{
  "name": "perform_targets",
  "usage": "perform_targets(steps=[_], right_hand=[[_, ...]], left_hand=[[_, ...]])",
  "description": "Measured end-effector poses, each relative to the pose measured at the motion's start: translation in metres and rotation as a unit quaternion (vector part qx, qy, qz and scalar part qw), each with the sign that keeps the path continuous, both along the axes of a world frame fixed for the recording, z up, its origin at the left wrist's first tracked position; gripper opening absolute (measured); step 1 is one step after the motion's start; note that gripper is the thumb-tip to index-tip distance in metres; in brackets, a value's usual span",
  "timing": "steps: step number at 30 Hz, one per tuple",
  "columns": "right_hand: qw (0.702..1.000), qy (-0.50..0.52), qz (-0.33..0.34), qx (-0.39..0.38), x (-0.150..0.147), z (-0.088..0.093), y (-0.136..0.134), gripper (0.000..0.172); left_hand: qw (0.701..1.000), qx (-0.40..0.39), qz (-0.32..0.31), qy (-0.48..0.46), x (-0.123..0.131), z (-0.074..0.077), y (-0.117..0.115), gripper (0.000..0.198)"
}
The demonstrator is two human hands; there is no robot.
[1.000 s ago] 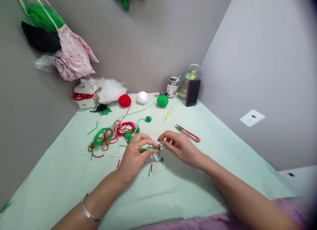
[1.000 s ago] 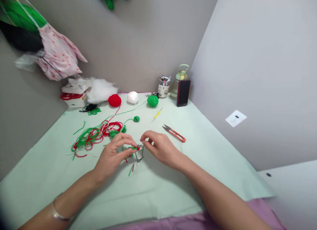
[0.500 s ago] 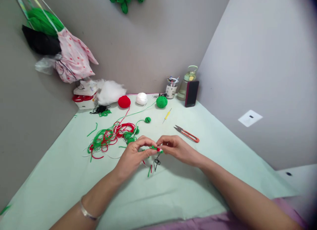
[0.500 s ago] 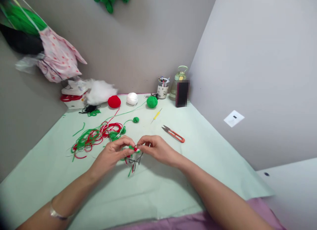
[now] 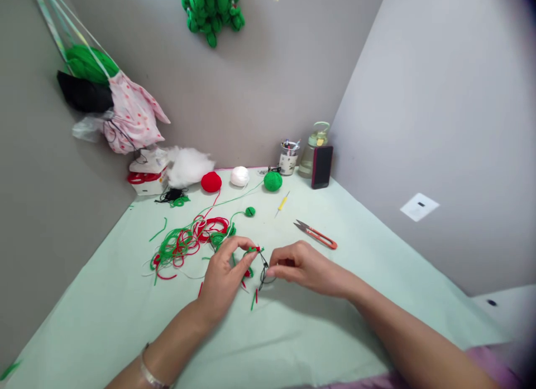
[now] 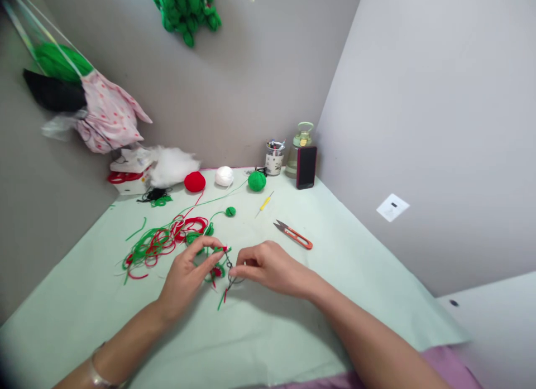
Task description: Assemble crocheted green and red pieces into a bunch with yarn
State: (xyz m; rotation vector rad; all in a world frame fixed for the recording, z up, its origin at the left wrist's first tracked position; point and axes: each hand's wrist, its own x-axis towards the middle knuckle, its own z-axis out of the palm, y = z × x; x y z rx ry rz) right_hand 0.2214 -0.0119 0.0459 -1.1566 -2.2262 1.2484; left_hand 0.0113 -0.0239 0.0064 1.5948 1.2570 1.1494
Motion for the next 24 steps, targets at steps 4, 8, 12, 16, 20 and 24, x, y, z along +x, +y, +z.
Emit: perform_targets(steps=[4,8,12,16,20,24], right_hand=[[0.999,-0.013,-0.011,0.027,-0.009,-0.01,-0.001,0.038],[0.999,0.01,-0.032,0.019,-0.012,-0.015,-0.002,0.04],[0.998,0.03,0.003,-0.05,-0.008,-0.011,-0.002,0.034],[0.999,0.01,-0.029,-0.03,-0.01,-0.011,0.0,0.035],[0.995,-0.063,-0.061,0.042,-0.016,-0.021,0.003,0.036],[0.991,-0.057,-0.101,0.066,-0.014,-0.023,0.009,0.037]], left_hand=[[0.999,0.036,0.001,0.018,0.001,-0.001,-0.001,0.006],[0.998,0.051,-0.016,0.021,0.001,-0.006,0.0,0.007],[0.997,0.067,-0.022,0.017,0.002,-0.008,0.0,0.006],[0.997,0.077,-0.019,0.017,0.003,-0.008,-0.002,0.005],[0.998,0.065,-0.016,0.007,0.004,-0.008,-0.001,0.004],[0.998,0.053,-0.04,-0.019,0.005,-0.008,0.001,0.007]])
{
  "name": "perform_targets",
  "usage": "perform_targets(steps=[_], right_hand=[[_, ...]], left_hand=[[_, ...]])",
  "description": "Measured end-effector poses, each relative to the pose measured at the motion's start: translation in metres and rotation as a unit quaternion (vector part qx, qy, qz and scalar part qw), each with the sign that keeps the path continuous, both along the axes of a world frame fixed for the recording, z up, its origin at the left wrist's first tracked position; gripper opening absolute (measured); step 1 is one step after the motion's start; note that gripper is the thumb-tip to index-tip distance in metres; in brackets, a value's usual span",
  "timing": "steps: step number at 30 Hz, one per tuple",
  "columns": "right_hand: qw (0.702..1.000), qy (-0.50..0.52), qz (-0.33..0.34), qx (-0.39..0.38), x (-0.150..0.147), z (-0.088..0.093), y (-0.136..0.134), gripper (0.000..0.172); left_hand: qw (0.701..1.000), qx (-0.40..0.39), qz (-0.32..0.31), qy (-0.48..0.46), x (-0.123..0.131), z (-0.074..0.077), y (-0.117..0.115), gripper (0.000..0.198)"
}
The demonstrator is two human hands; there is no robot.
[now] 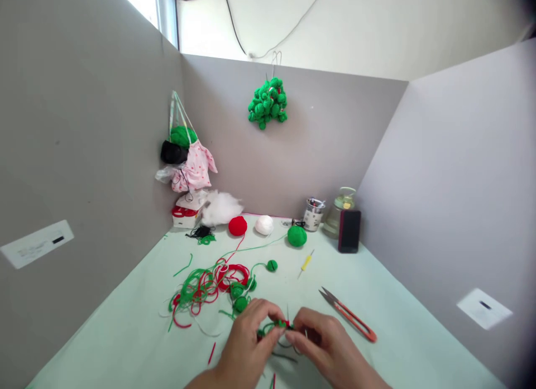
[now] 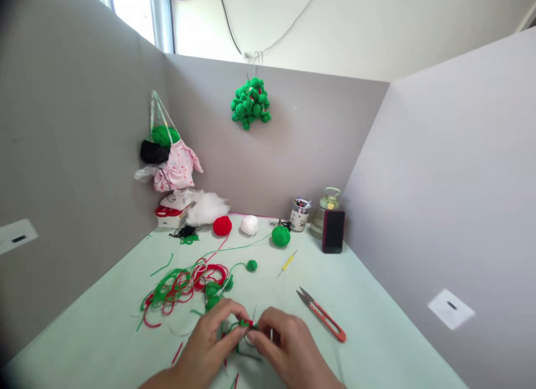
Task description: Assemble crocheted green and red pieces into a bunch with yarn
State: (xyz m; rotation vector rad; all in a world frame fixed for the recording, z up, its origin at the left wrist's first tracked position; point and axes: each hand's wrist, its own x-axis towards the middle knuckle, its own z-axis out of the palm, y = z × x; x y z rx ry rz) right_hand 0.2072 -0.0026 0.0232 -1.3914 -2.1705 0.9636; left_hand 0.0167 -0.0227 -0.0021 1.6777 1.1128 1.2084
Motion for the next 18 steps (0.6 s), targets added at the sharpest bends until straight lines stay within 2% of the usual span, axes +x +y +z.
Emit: perform_targets(steps=[2,5,8,10,14,18], right_hand=[[0.998,0.053,0.011,-0.025,0.004,0.004,0.003,0.041],[0.98,0.155,0.017,-0.124,0.008,0.01,0.005,0.051],[0.948,0.235,-0.029,-0.215,0.007,0.009,0.006,0.047],[0.929,0.273,-0.048,-0.247,0.004,0.007,0.006,0.043],[0.906,0.341,-0.093,-0.232,-0.001,0.005,0.005,0.04],[0.906,0.359,-0.121,-0.187,-0.006,0.004,0.002,0.033]], left_hand=[[1.0,-0.014,-0.012,-0.016,0.001,0.001,0.001,0.007],[0.998,-0.042,-0.024,-0.048,0.003,0.002,0.001,0.006],[0.994,-0.065,-0.046,-0.073,0.004,0.004,0.0,0.005],[0.99,-0.086,-0.066,-0.089,0.004,0.004,0.001,0.005],[0.978,-0.131,-0.104,-0.124,0.002,0.006,0.003,0.01],[0.971,-0.171,-0.103,-0.134,-0.001,0.007,0.005,0.016]])
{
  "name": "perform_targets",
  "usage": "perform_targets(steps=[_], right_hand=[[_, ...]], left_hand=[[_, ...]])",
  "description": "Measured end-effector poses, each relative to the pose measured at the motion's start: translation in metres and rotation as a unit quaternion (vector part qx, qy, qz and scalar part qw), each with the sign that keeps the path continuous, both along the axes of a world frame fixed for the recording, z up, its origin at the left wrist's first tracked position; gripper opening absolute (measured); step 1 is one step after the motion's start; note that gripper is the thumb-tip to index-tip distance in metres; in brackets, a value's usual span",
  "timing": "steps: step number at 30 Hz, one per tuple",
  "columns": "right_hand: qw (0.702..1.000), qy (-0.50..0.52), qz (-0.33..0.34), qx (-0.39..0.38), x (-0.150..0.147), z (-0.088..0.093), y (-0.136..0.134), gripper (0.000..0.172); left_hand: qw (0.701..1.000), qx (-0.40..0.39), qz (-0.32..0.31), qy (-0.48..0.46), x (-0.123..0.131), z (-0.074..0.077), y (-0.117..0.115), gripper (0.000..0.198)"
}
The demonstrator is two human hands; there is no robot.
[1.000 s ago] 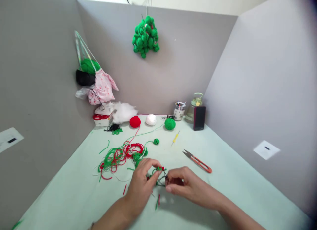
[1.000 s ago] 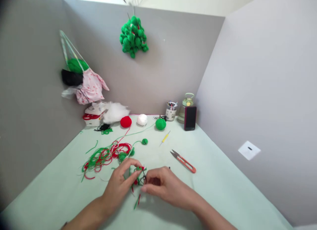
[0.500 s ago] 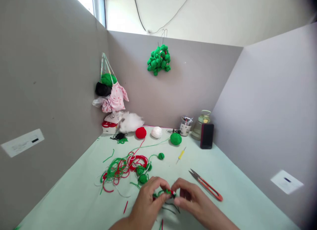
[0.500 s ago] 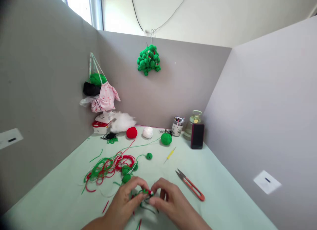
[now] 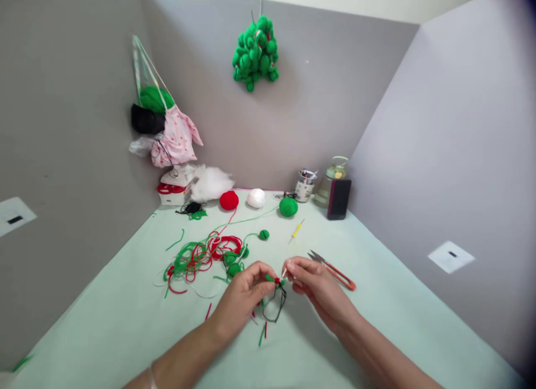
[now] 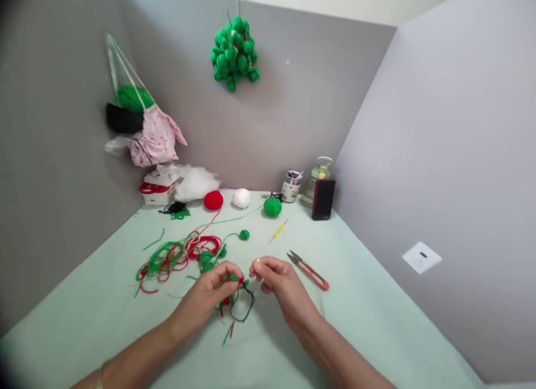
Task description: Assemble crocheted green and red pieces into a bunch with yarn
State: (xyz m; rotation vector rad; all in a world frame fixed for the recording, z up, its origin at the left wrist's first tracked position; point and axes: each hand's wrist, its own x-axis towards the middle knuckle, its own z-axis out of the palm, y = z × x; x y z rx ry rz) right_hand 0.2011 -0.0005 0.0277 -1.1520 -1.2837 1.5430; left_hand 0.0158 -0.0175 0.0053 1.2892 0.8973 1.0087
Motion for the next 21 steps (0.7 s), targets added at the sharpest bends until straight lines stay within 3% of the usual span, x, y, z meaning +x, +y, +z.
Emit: perform_targets(steps=[4,10,16,21], right_hand=[[0.999,0.035,0.016,-0.025,-0.001,-0.003,0.003,0.03],[0.978,0.15,-0.11,-0.091,0.02,-0.004,0.022,0.03],[0.97,0.235,-0.037,-0.048,0.038,0.017,0.024,0.024],[0.956,0.187,-0.213,0.071,0.079,0.012,0.051,0.023]], left_hand=[[1.0,-0.012,-0.022,-0.014,-0.002,0.001,0.0,0.02],[0.998,-0.027,-0.038,-0.031,-0.001,0.005,-0.003,0.024],[0.995,-0.07,-0.052,-0.039,-0.003,0.003,-0.004,0.026],[0.995,-0.079,-0.051,-0.034,-0.004,0.004,-0.005,0.023]])
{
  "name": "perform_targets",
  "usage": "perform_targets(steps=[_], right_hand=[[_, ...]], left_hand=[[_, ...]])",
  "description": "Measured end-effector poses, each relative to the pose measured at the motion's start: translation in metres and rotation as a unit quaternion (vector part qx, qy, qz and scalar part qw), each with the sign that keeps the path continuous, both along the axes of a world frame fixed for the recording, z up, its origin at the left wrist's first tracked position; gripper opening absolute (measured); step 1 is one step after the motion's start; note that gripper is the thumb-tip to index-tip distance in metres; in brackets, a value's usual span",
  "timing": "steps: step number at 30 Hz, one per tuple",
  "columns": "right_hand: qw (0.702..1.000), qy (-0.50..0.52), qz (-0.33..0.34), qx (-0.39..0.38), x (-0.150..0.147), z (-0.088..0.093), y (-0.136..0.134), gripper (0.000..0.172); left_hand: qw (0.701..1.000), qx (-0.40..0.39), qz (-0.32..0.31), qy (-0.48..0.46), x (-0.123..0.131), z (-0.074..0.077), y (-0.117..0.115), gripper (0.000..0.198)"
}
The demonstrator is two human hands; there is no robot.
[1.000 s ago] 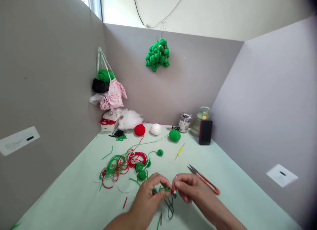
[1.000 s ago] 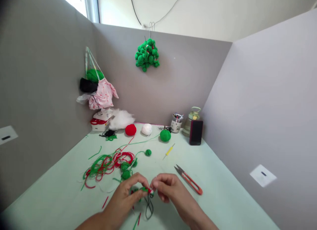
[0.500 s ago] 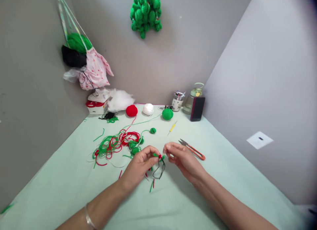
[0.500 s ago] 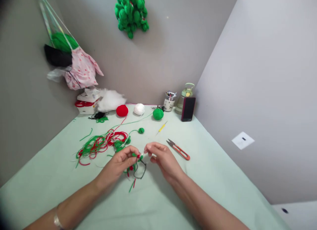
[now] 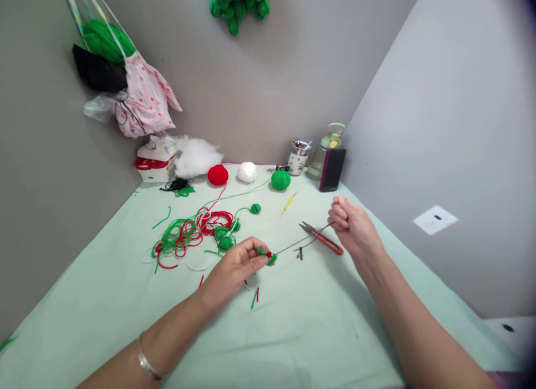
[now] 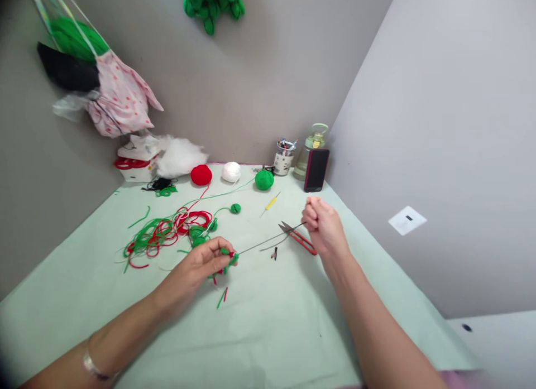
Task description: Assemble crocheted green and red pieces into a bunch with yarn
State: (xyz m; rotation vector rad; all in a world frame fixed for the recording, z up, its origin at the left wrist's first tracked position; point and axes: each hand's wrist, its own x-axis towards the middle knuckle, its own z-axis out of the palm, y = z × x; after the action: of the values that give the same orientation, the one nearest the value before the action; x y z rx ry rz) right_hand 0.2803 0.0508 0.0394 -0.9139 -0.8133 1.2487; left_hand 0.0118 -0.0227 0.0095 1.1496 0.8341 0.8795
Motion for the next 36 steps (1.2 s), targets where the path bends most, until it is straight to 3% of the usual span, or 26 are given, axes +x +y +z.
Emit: perform_targets(steps=[3,11,16,18,19,21,24,28,31,36], right_hand=[[0.996,-0.027,-0.087,0.017,0.022,-0.007,0.014,0.019],[0.971,-0.114,-0.205,0.048,0.04,-0.015,0.021,0.014],[0.964,-0.165,-0.208,0.025,0.043,-0.017,0.025,0.011],[0.965,-0.19,-0.178,0.024,0.032,-0.014,0.02,0.012],[0.966,-0.206,-0.151,0.026,0.023,-0.012,0.015,0.021],[0.952,-0.297,-0.045,0.054,0.001,-0.008,-0.001,0.026],[0.9,-0.416,0.108,0.073,-0.034,0.0,-0.03,0.019],[0.837,-0.495,0.213,0.096,-0.063,0.005,-0.054,0.024],[0.838,-0.477,0.253,0.081,-0.07,0.004,-0.059,0.025],[0.886,-0.353,0.301,-0.012,-0.069,-0.005,-0.054,0.023]], left_hand=[[1.0,0.001,0.007,-0.005,0.0,0.001,-0.001,0.02],[1.0,0.008,0.009,-0.004,-0.002,0.002,0.001,0.02],[1.0,0.018,0.007,0.016,-0.002,-0.001,0.001,0.02],[0.999,0.033,0.023,0.019,-0.001,-0.003,0.001,0.019],[0.998,0.041,0.033,0.018,-0.001,-0.004,0.001,0.018],[0.997,0.052,0.053,0.015,0.0,-0.006,0.001,0.017],[0.995,0.069,0.071,0.031,0.002,-0.006,0.001,0.017],[0.99,0.099,0.081,0.065,0.002,-0.008,-0.001,0.016],[0.986,0.122,0.075,0.081,0.002,-0.01,-0.002,0.017],[0.983,0.131,0.069,0.104,0.003,-0.007,-0.003,0.019]])
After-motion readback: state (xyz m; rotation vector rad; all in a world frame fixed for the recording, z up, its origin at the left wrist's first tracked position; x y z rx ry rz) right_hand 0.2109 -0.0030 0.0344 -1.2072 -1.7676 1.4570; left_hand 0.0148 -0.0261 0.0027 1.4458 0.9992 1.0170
